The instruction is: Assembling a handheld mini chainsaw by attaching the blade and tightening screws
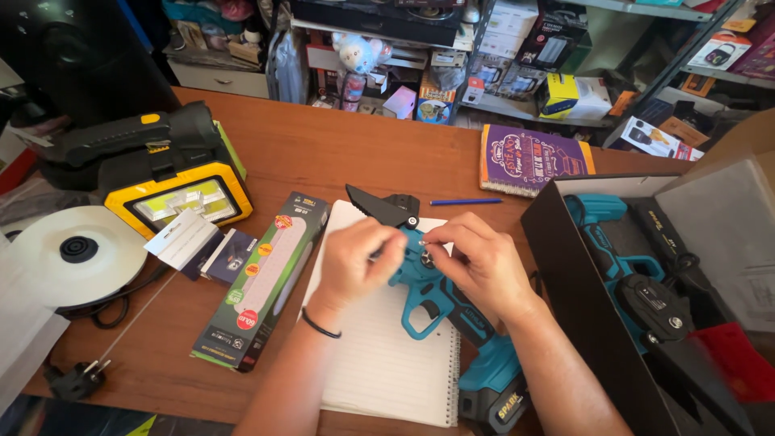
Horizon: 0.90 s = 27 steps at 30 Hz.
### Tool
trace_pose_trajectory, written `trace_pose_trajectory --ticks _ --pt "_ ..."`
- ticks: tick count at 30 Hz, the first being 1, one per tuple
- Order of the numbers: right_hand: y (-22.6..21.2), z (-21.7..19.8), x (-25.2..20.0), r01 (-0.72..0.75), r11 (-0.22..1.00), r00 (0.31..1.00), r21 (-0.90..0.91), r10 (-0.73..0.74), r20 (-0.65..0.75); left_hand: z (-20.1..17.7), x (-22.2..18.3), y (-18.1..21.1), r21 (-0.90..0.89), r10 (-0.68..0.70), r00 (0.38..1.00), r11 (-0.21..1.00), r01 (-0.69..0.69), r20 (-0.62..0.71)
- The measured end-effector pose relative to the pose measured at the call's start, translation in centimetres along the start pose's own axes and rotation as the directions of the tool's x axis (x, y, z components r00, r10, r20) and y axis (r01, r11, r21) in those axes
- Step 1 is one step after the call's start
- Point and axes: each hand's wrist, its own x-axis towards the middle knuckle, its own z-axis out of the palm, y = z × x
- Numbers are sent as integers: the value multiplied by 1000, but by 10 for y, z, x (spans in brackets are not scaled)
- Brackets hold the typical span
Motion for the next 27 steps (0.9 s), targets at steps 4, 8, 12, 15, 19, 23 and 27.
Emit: trace_pose_trajectory --ticks 4,8,12,15,19,23,27 --pt "-7 -2 4 -40 999 999 11 40 37 -20 6 -6 -93 -248 968 963 251 51" --pt "-10 -3 5 -39 998 995 -47 43 93 -33 13 -9 69 -658 703 742 667 270" --pt "-7 -3 5 -32 995 991 -99 44 123 -41 26 -2 189 -784 502 591 784 364" --pt "-8 -2 5 -34 994 990 -103 48 135 -39 26 1 149 -784 459 557 817 417" --pt "-6 -2 4 -5 992 987 -129 26 159 -35 23 -3 105 -781 452 541 835 432" --pt "-7 -2 5 28 989 980 -146 2 200 -30 16 -12 32 -759 468 538 842 452" --pt "-7 -2 5 39 988 977 -152 -6 214 -28 12 -18 -24 -746 482 533 846 460"
